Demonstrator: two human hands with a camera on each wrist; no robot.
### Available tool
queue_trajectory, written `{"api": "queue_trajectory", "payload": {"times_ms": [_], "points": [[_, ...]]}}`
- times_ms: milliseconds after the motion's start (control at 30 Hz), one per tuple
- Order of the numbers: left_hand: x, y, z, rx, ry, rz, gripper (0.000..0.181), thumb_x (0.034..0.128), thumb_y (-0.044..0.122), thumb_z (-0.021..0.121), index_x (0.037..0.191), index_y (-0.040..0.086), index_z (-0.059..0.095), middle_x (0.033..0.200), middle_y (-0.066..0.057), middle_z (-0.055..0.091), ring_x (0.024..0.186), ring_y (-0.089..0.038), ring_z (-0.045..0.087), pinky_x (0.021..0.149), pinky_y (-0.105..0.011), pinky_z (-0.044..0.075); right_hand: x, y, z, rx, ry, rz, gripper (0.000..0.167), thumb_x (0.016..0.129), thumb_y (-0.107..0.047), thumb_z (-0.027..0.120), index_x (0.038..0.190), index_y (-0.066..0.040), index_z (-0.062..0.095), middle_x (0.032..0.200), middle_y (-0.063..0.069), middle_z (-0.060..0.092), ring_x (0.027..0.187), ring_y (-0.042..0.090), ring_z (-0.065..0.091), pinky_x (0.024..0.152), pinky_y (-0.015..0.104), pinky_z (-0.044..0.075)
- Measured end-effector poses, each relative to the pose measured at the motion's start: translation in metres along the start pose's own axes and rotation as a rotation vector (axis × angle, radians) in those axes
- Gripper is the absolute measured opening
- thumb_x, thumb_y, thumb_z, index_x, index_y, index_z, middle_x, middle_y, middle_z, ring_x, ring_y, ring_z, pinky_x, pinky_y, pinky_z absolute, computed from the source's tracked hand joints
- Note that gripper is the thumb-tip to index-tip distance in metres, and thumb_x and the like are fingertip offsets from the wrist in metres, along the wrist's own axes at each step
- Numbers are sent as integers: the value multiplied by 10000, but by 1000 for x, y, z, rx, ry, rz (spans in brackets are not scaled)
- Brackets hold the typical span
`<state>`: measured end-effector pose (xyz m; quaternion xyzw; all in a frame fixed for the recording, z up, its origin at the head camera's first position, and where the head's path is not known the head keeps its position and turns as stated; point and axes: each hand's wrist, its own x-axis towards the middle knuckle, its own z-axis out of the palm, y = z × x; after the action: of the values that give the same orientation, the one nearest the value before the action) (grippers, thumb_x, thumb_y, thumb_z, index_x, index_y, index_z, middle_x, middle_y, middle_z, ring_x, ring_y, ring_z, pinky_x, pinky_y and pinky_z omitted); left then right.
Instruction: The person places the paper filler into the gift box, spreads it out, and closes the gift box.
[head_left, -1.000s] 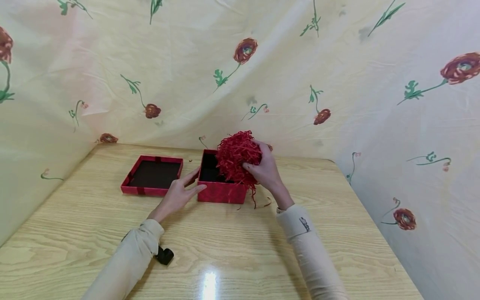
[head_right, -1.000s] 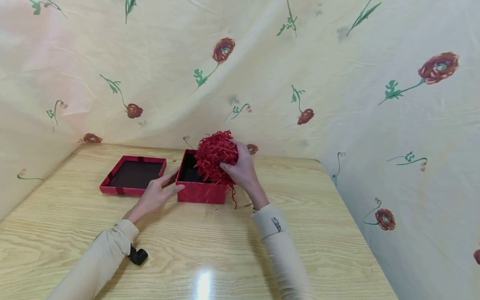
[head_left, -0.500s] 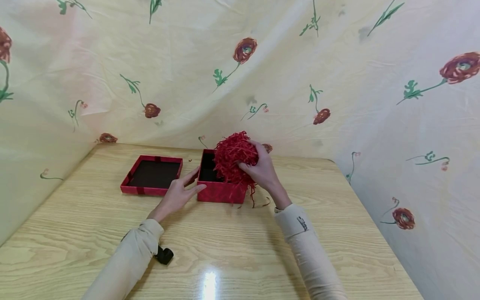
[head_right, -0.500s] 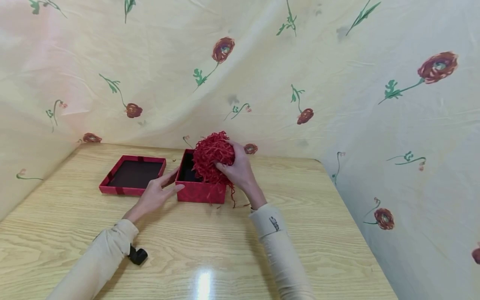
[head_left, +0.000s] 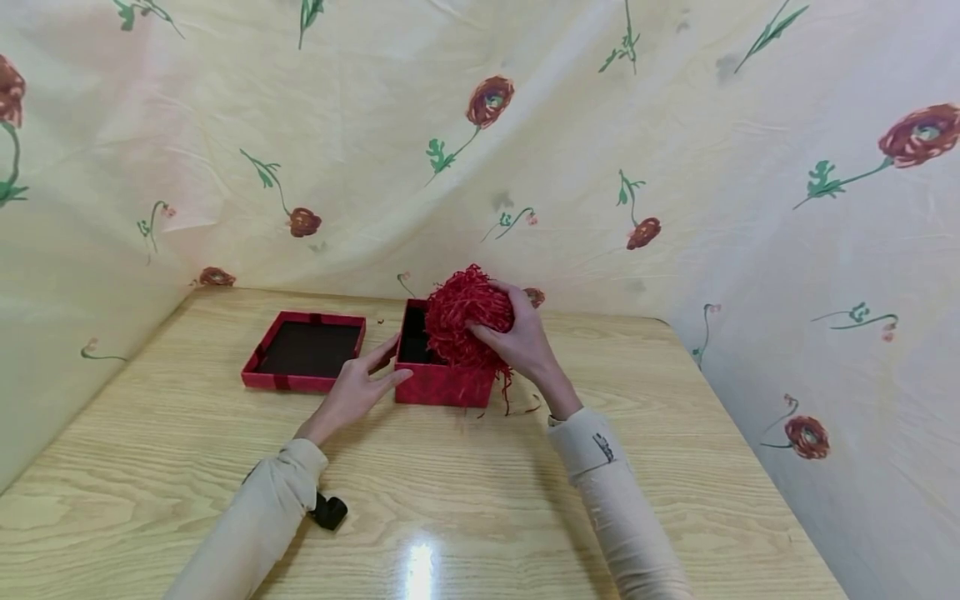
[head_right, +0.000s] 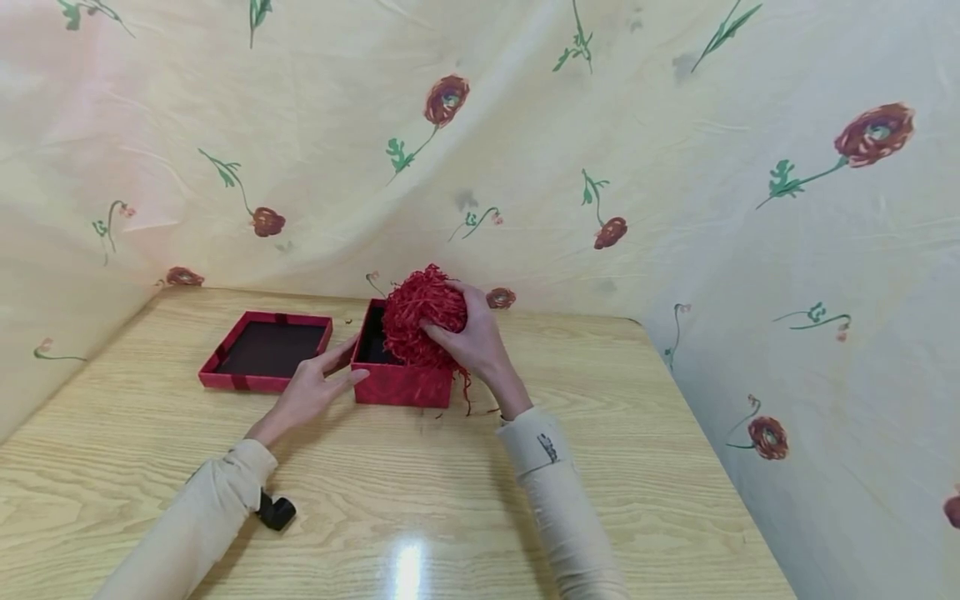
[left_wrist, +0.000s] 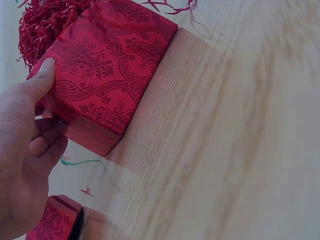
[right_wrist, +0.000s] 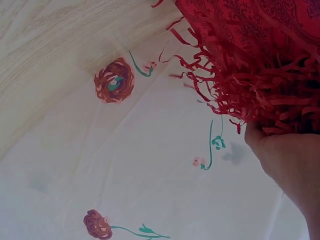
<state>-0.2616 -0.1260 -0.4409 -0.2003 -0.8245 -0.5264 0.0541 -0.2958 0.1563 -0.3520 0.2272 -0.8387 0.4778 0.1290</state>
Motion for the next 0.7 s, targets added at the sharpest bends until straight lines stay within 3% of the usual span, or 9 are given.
{"api": "queue_trajectory", "payload": {"times_ms": [233,300,367,467,533,567,600,633,700], "points": [[0,0,0,5,-3,-3,721,1013,326,698,1621,129,367,1619,-261,306,407,-103,348,1032,-555,460,-2,-2,-1,0,-34,4,731,895,-187,809,1529,-104,454,1432,119,507,1226,298,556,1019,502,482],[0,0,0,9,-4,-6,717,1015,331,694,1621,132,367,1534,-309,433,411,-124,269,959,-520,486,-3,-3,-2,-1,-48,3,738,899,-195,803,1535,-88,444,1439,123,501,1239,299,553,1027,506,479],[0,0,0,15,-3,0,716,1015,329,694,1620,127,368,1522,-317,442,472,-166,467,928,-502,496,-3,-3,-2,-2,-58,4,752,902,-203,800,1545,-70,432,1454,125,492,1259,300,543,1038,510,473],[0,0,0,11,-4,2,715,1015,323,695,1622,139,366,1529,-299,446,857,-328,720,987,-541,501,-4,-2,-2,-10,-69,4,766,902,-212,795,1554,-64,422,1477,123,479,1289,296,524,1053,515,462],[0,0,-1,10,-6,10,717,1014,317,697,1623,140,363,1617,-251,317,1081,-382,686,1040,-576,465,-5,-2,-2,-16,-74,0,769,902,-221,798,1557,-73,425,1494,114,473,1316,288,505,1072,519,443],[0,0,-1,7,-7,10,715,1015,313,697,1624,143,363,1619,-247,316,1096,-397,678,1049,-587,454,-5,-1,-2,-19,-78,-6,766,903,-229,799,1556,-78,428,1503,109,469,1335,283,492,1085,525,429],[0,0,-1,4,-8,7,715,1016,313,696,1625,146,361,1595,-260,367,951,-384,708,1039,-583,463,-5,-1,-2,-21,-83,-10,764,905,-239,800,1556,-85,432,1514,101,464,1357,275,474,1101,527,410],[0,0,-1,9,-6,12,714,1016,314,695,1624,141,362,1588,-262,379,1017,-385,702,1038,-581,465,-6,-1,-2,-22,-88,-14,761,907,-250,802,1555,-91,435,1524,91,459,1378,268,455,1114,535,393],[0,0,-1,12,-5,11,714,1017,318,693,1623,133,363,1539,-282,445,722,-328,677,1023,-562,478,-7,-2,-3,-21,-98,-24,754,911,-270,803,1551,-98,442,1534,78,456,1415,259,419,1136,552,358]]}}
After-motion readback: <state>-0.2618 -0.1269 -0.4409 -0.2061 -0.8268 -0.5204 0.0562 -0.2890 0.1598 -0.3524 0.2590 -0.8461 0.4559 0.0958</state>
